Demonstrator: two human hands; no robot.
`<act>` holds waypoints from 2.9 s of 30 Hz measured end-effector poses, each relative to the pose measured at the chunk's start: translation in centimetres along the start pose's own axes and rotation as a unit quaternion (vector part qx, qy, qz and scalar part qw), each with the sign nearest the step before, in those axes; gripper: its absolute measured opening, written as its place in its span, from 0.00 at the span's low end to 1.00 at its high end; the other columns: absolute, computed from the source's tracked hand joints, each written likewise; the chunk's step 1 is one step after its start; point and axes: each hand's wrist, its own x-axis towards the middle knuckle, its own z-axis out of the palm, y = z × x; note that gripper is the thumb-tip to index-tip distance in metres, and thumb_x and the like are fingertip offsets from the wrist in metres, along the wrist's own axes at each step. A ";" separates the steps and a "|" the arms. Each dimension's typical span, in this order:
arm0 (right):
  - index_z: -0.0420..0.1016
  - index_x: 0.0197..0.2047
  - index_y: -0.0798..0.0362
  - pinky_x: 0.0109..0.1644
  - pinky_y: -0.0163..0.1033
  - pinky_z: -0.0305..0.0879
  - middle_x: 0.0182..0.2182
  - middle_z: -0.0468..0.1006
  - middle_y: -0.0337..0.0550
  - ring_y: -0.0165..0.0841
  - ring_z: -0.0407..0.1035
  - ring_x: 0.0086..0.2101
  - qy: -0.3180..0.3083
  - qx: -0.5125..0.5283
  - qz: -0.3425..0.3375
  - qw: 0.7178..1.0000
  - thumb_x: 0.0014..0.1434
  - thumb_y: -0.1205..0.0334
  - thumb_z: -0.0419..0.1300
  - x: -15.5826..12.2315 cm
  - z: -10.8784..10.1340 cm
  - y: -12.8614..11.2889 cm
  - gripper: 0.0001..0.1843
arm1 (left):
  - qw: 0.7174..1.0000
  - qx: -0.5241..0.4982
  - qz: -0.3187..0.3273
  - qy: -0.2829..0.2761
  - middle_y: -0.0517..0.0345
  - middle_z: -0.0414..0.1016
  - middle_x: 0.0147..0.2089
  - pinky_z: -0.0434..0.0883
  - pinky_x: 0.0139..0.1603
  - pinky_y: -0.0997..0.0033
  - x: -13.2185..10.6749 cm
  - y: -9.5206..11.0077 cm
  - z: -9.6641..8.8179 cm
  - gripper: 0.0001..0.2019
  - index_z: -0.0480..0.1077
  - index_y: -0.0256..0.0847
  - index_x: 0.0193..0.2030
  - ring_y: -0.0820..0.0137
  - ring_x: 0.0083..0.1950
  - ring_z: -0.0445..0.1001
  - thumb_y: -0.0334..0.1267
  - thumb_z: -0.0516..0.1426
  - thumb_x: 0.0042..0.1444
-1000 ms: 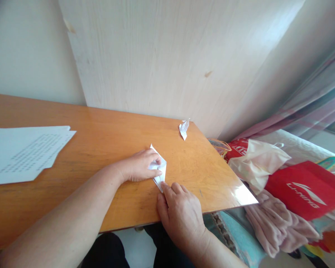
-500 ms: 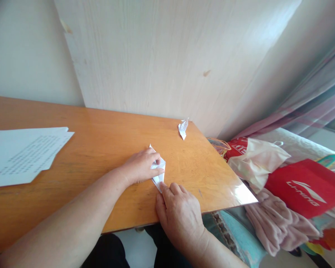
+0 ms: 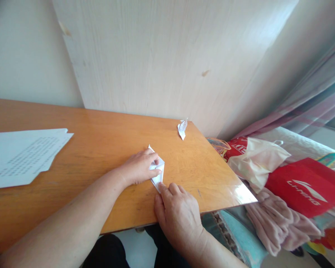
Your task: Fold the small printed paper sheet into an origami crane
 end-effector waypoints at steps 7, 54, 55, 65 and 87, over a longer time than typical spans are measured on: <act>0.76 0.48 0.50 0.34 0.39 0.55 0.32 0.74 0.42 0.36 0.70 0.32 0.005 0.009 0.000 1.000 0.68 0.59 0.51 0.0 0.0 0.0 0.13 | 1.000 -0.005 0.000 -0.017 0.52 0.71 0.53 0.71 0.50 0.58 -0.1 0.3 -0.4 0.14 0.71 0.48 0.45 0.55 0.53 0.72 0.50 0.58 0.55; 0.74 0.54 0.50 0.35 0.40 0.62 0.33 0.76 0.43 0.36 0.72 0.32 -0.062 -0.051 -0.040 0.996 0.68 0.62 0.51 0.2 -1.9 0.0 0.15 | 1.000 -0.014 -0.004 -0.022 0.53 0.71 0.55 0.71 0.54 0.56 -0.1 0.2 -0.5 0.15 0.72 0.49 0.47 0.55 0.55 0.72 0.51 0.60 0.55; 0.73 0.54 0.50 0.35 0.41 0.62 0.33 0.76 0.43 0.37 0.72 0.33 -0.062 -0.057 -0.042 0.996 0.68 0.62 0.51 0.2 -1.9 -0.1 0.15 | 1.000 -0.013 -0.006 -0.021 0.53 0.71 0.55 0.71 0.54 0.56 -0.1 0.2 -0.4 0.16 0.72 0.49 0.47 0.55 0.55 0.72 0.51 0.60 0.55; 0.76 0.50 0.50 0.32 0.42 0.59 0.31 0.77 0.43 0.38 0.73 0.31 -0.069 -0.102 -0.066 0.990 0.68 0.63 0.52 -0.7 -2.4 -0.2 0.13 | 1.000 -0.016 0.001 -0.026 0.53 0.70 0.54 0.71 0.52 0.58 -0.2 0.2 -0.7 0.15 0.71 0.49 0.47 0.57 0.54 0.72 0.49 0.59 0.55; 0.73 0.58 0.48 0.32 0.40 0.59 0.31 0.79 0.41 0.36 0.74 0.30 -0.075 -0.055 -0.059 0.994 0.70 0.56 0.50 -0.4 -2.0 0.8 0.18 | 1.000 -0.015 0.004 -0.019 0.53 0.71 0.54 0.72 0.52 0.57 -0.2 0.1 -0.5 0.15 0.71 0.49 0.47 0.56 0.54 0.72 0.50 0.60 0.55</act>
